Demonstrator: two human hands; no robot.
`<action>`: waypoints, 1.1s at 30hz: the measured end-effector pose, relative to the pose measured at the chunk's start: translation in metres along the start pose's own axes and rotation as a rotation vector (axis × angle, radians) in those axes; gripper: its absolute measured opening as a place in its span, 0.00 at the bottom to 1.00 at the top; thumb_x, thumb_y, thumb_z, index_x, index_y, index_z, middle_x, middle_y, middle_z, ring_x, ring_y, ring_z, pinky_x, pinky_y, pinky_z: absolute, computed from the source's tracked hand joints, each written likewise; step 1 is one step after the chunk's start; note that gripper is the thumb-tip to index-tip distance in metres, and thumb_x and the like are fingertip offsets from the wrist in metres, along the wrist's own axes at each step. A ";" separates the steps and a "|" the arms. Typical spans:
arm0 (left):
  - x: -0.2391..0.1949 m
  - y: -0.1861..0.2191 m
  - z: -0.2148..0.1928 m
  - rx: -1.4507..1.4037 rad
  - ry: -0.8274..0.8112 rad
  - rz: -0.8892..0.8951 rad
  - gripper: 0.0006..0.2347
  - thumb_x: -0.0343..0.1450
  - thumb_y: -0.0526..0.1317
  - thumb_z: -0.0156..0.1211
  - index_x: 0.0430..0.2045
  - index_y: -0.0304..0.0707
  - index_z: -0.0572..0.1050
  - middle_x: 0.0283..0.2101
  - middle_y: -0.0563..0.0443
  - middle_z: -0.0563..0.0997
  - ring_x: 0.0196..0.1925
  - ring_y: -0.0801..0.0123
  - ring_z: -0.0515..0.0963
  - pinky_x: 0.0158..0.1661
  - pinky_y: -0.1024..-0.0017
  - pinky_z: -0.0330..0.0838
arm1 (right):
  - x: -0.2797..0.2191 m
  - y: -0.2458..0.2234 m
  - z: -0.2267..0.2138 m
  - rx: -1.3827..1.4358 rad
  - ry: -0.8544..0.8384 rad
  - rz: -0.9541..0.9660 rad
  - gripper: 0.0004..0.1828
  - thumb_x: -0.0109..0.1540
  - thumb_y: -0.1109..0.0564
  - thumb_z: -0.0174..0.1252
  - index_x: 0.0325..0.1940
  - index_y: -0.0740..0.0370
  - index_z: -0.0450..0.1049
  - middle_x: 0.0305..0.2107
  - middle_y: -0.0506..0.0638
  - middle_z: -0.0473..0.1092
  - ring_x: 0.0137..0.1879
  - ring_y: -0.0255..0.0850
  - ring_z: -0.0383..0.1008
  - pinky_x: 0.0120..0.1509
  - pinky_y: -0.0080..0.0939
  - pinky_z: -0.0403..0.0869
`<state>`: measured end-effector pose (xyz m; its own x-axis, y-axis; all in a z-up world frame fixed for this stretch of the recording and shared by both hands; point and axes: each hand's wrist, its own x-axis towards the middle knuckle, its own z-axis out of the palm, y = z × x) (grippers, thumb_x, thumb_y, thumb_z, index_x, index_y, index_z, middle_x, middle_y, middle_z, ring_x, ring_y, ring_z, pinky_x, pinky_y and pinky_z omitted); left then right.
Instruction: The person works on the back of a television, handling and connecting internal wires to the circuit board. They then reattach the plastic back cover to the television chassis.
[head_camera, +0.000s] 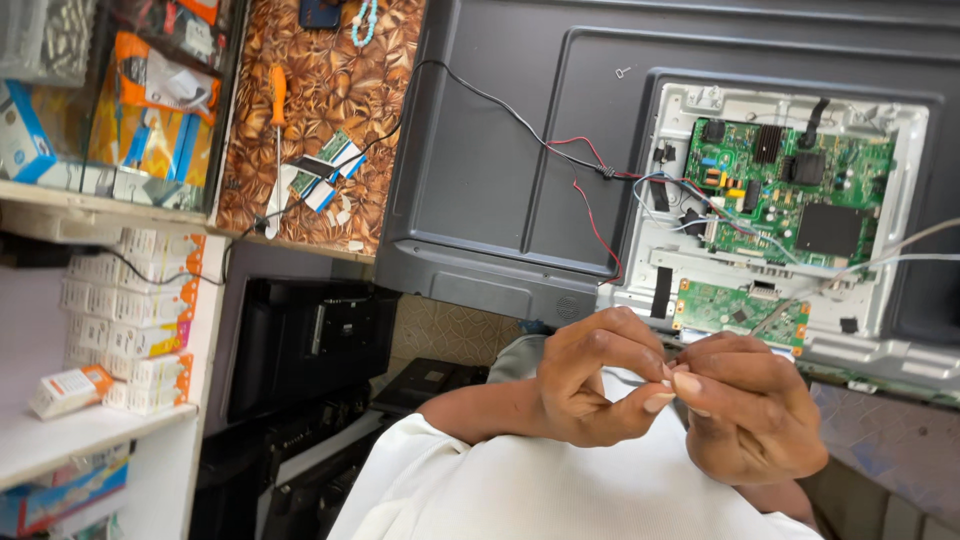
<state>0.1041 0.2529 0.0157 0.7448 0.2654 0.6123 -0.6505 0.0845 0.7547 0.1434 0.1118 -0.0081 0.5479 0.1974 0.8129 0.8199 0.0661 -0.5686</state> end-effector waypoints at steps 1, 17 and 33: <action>-0.003 -0.001 -0.003 -0.015 0.013 0.018 0.06 0.77 0.38 0.59 0.36 0.34 0.72 0.33 0.44 0.77 0.30 0.63 0.76 0.33 0.69 0.72 | 0.001 -0.004 0.006 0.017 0.030 0.013 0.05 0.68 0.60 0.52 0.44 0.63 0.73 0.33 0.57 0.69 0.30 0.44 0.76 0.35 0.40 0.80; 0.008 0.008 -0.005 -0.254 -0.005 0.317 0.07 0.75 0.36 0.64 0.38 0.30 0.74 0.30 0.43 0.75 0.19 0.61 0.74 0.21 0.67 0.74 | 0.041 -0.065 0.010 0.129 -0.161 0.050 0.11 0.62 0.63 0.62 0.47 0.58 0.70 0.37 0.54 0.72 0.32 0.40 0.75 0.42 0.38 0.83; 0.008 0.003 0.061 0.078 0.018 0.529 0.03 0.77 0.33 0.60 0.38 0.31 0.80 0.30 0.43 0.80 0.19 0.63 0.78 0.19 0.67 0.74 | 0.018 -0.050 -0.059 0.102 -0.172 0.014 0.03 0.66 0.53 0.50 0.43 0.50 0.67 0.35 0.46 0.70 0.30 0.40 0.78 0.49 0.42 0.88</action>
<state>0.1174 0.1964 0.0371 0.3148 0.2687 0.9103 -0.9231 -0.1366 0.3596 0.1223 0.0545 0.0425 0.5157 0.3631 0.7760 0.7864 0.1590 -0.5969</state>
